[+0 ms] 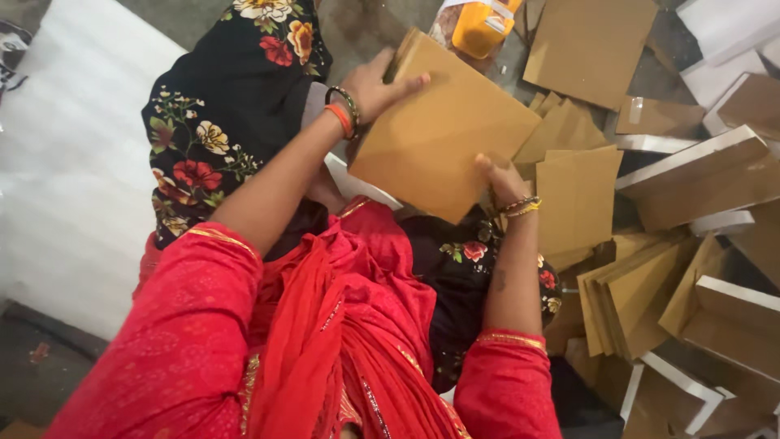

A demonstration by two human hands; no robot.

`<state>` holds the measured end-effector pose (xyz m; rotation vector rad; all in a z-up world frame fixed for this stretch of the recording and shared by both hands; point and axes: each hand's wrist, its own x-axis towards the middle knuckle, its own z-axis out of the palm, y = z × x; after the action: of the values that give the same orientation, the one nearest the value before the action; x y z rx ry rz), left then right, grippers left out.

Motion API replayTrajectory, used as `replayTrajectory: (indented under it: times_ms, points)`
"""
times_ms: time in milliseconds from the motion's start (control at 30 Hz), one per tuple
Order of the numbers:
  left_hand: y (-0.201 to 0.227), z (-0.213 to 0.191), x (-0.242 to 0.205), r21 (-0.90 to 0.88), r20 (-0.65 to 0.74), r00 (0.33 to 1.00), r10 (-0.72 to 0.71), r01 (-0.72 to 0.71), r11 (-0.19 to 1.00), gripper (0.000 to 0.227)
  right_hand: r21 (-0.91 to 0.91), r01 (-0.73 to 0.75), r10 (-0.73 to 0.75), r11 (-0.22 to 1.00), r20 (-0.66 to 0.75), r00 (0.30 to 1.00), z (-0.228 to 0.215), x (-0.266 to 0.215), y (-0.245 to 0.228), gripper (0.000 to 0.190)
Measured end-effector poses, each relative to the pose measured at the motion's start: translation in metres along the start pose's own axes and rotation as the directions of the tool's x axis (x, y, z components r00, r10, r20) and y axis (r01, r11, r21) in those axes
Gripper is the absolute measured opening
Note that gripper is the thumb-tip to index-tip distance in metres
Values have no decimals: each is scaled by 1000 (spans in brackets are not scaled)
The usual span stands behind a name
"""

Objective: The person sits on the floor and assembles small rectangular boxes by inserting white foam inserts into brown cardboard shells. They use a tape dispenser to apply clear tape to the seams of the boxes, securing the components together. The person handles the boxes one at a time, repeating the process of insertion and taping.

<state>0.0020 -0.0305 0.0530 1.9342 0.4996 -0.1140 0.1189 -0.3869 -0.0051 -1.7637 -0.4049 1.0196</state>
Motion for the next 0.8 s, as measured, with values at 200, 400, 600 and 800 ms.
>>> replayTrajectory:
  times_ms: [200,400,600,800]
  points:
    - [-35,5,21,-88,177,980,-89,106,990,111,256,-104,119,961,-46,992,-1,4,8,49]
    - [-44,30,21,-316,257,966,-20,103,943,121,202,-55,70,978,-68,995,-10,2,-7,50]
    - [-22,34,1,-616,194,963,187,-29,787,112,37,2,4,999,-167,986,6,-11,-31,43]
    - [-14,15,-5,-397,19,812,584,-530,749,113,-704,449,-580,550,65,812,-8,-7,-22,28]
